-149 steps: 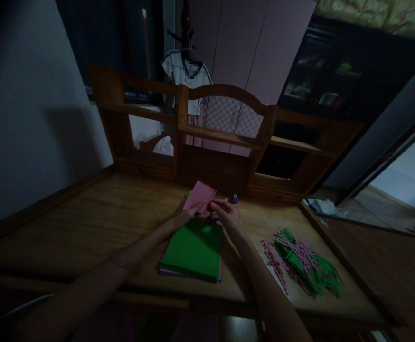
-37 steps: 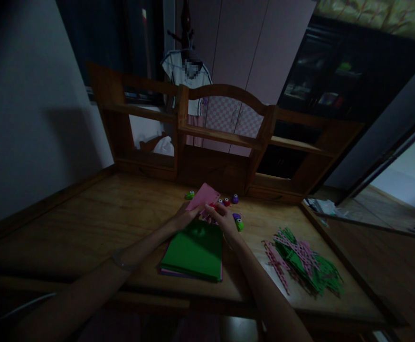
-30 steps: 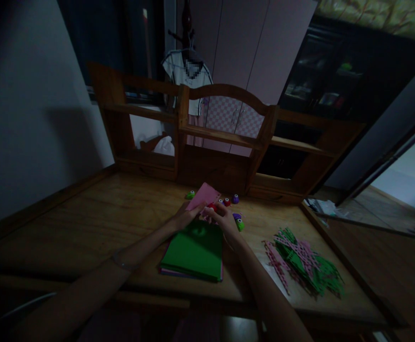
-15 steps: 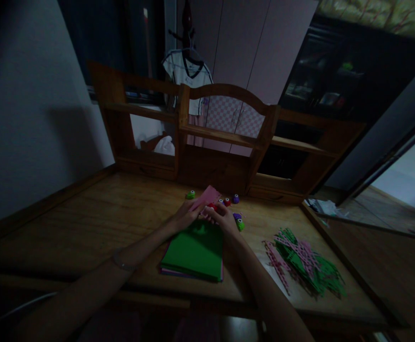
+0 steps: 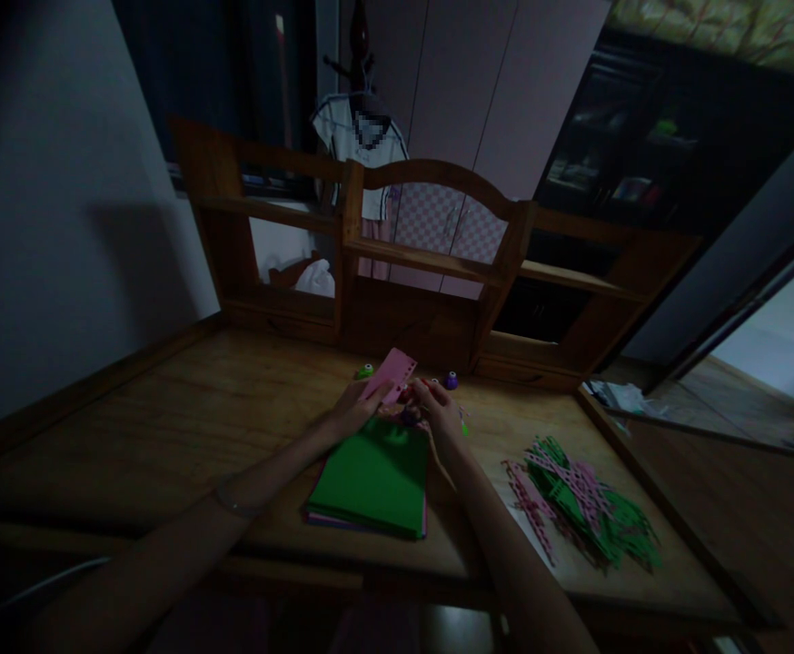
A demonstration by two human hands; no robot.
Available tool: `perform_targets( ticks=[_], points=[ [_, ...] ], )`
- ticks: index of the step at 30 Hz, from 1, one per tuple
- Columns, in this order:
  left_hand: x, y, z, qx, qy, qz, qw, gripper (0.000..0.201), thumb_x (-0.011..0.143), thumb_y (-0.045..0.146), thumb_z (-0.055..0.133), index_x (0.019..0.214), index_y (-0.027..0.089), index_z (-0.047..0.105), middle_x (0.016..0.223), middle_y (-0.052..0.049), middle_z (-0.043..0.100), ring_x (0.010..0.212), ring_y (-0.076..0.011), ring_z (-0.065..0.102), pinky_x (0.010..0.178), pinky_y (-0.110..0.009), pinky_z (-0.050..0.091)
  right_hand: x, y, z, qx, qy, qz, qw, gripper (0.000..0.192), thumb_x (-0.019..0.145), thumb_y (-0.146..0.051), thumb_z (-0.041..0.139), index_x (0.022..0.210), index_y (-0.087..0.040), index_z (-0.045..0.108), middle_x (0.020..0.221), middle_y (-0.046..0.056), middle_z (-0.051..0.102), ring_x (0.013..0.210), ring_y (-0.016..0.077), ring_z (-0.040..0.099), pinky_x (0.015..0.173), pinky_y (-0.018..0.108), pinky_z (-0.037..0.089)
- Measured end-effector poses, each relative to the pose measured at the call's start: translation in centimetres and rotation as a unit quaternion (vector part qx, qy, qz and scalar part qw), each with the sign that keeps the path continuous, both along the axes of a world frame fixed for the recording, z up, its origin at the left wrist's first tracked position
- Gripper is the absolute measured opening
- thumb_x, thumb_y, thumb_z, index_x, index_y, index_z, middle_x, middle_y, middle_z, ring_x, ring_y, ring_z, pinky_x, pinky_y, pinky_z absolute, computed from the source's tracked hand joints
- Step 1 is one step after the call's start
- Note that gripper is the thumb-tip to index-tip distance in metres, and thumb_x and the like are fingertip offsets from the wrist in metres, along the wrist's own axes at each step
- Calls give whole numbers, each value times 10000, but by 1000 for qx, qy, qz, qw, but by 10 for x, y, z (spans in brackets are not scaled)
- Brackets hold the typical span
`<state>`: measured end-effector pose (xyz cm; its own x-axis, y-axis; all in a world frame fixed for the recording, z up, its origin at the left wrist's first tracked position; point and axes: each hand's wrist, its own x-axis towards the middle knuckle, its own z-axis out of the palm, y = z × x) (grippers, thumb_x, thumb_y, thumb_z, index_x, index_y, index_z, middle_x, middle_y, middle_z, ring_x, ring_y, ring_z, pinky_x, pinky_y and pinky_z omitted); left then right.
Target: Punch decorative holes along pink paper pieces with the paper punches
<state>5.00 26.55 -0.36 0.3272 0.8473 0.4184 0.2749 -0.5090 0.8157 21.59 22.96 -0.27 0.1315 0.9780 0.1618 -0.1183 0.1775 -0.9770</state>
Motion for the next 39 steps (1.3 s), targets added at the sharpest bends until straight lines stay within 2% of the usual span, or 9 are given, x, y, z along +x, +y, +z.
perform_targets(
  ticks=[8,10,14,21,30,39],
  points=[
    [2,1,-1,-43,-28,5,999,479,868,537,400,1001,164,670,898,-64,699,788,-191,644,665,-247,465,3,9,-2,-28,39,1,999,477,763,-640,527,660,-180,600,625,35,608,483,122,488,464,260,356],
    [2,0,0,-53,-37,10,998,481,860,536,415,1024,158,662,909,-68,698,764,-187,643,652,-247,470,1,8,-3,-25,24,20,999,484,755,-652,528,654,-182,588,579,17,580,459,113,468,461,257,345],
    [3,1,0,-37,-30,26,999,474,860,530,413,992,156,674,927,-74,695,842,-205,635,712,-258,471,-3,3,-3,0,-25,69,997,454,762,-638,538,691,-191,576,528,-19,529,428,97,425,465,251,334],
    [2,0,0,-7,-18,16,1000,472,875,529,379,944,170,677,874,-50,697,801,-197,631,706,-260,461,-6,-1,-1,-6,-55,102,993,425,778,-635,521,737,-216,580,600,-4,562,490,118,480,493,263,354],
    [2,0,-2,-9,-10,11,1000,464,877,527,383,953,174,674,859,-45,696,773,-187,631,660,-241,448,-8,-2,-7,6,-65,104,992,389,789,-599,539,781,-212,581,626,-15,582,491,103,474,492,245,354],
    [2,-1,1,4,1,10,1000,484,890,523,366,918,149,672,785,-39,674,670,-156,589,584,-220,406,-8,-5,-2,12,-89,125,988,337,806,-545,555,807,-209,583,674,-18,595,497,92,468,501,238,356]
  ],
)
